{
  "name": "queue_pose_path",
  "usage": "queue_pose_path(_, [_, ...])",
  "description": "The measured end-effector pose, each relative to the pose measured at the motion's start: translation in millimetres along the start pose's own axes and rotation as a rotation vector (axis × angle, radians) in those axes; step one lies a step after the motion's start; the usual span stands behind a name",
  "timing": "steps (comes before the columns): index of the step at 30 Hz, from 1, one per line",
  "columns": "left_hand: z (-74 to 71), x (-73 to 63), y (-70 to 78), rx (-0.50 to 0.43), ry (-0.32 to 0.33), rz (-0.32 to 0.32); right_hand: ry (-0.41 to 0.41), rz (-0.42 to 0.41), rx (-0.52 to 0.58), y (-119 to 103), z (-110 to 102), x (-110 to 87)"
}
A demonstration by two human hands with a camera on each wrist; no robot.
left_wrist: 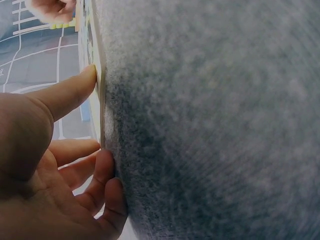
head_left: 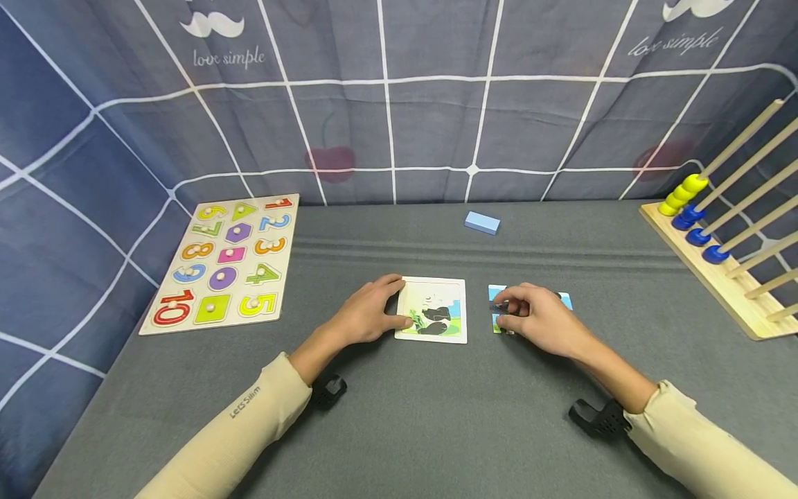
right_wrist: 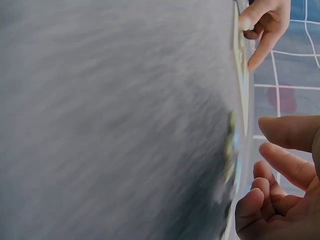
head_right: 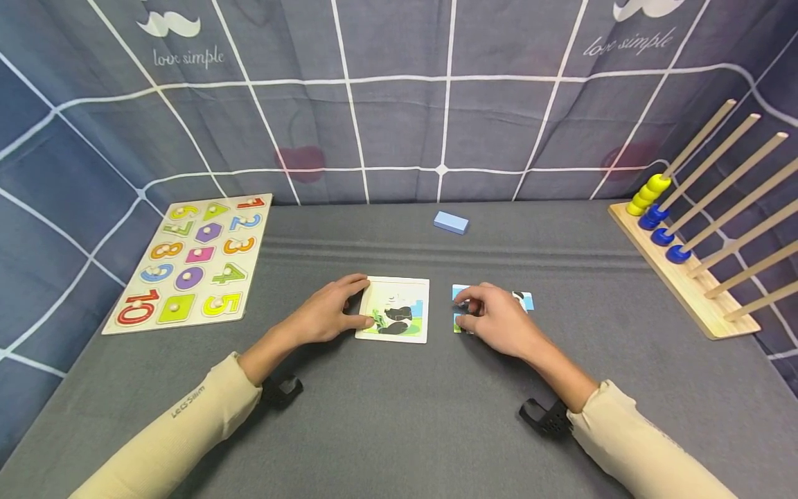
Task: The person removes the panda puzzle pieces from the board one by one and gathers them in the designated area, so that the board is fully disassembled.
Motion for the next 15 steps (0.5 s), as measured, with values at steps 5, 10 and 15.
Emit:
queue_pose_path(5, [-0.6, 0.1, -1.0, 0.000, 0.001, -0.011, -0.006, -0.028, 0.041, -18.7, 8.2, 17.2])
queue_pose_path(10, [-0.4, 1.0, -1.3, -0.005, -0.002, -0.015, -0.048, -0.063, 0.043, -38.6, 23.5, 34.7])
queue_pose_path(15, [-0.4, 2.3, -2.3, -0.007, -0.010, -0.013, -0.102, -0.085, -0.003, -53.8, 39.5, 52.0])
Point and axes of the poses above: each hand's wrist, its own x-axis towards the middle knuckle, its own z-axis out of the palm, y = z × x, the point moved 9 cm from there along x, towards the middle knuckle, and after that the axes turned 7 degrees about -x, right-handed, at the moved point
